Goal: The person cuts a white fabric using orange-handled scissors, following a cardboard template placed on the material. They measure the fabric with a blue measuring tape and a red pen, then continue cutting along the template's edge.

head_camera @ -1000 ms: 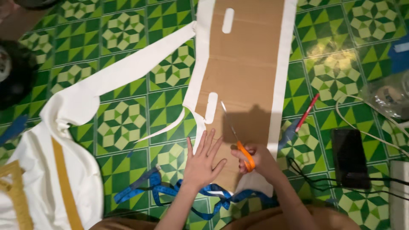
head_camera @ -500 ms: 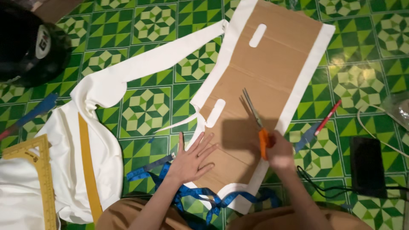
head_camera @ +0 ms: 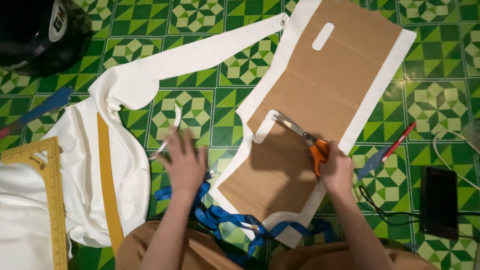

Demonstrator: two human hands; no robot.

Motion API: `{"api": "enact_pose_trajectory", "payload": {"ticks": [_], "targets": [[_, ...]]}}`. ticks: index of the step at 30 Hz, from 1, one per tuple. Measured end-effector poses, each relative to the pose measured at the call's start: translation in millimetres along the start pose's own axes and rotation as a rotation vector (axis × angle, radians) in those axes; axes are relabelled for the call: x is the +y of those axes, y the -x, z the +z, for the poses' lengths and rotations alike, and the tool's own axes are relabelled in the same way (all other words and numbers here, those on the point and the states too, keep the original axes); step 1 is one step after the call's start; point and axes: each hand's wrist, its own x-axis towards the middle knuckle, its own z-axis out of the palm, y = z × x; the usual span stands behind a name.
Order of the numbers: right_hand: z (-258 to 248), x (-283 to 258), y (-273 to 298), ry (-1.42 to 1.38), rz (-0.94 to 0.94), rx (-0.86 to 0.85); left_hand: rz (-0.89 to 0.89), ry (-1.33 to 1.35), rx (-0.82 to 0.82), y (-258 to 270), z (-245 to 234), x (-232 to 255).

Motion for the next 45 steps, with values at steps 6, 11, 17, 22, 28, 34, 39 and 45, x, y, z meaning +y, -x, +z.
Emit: {"api": "enact_pose_trajectory", "payload": {"ticks": [6,11,17,22,28,34,39,45], "targets": [[1.8,5.8,-3.0,0.097,-0.058,-0.019,0.626,0.111,-0.257,66.0,2.9,86.8],[-2.1,2.5,-2.5,0.078,-0.087,-0.008,0.457,0.233,-0.166,90.2,-20.0,119.1],[-2.7,3.1,-15.9,0.076,-0.101,0.001,0.402,0.250,-0.111,83.8,-10.6,132.2],[0.2,12.5,-55.9,0.106,-0.031,-0.039,0.340,0.310,-0.136,70.9,4.8,162.5],[-0.8,19.8,-89.6,0.121,-0.092,-0.036,0.293,0.323,-0.192,69.8,-0.5,200.0],[0.1,22.4,-108.3,0.128,-0.168,-0.074,0.327,0.184,-0.172,79.2,10.5,229.5],[3.6,19.0,-127.5,0.141,-0.285,-0.113,0.319,0.372,-0.069,84.6,25.3,255.1],[17.2,17.4,-159.8,0.087,-0.349,-0.180,0.341,0.643,0.003,86.5,12.3,284.6]]}}
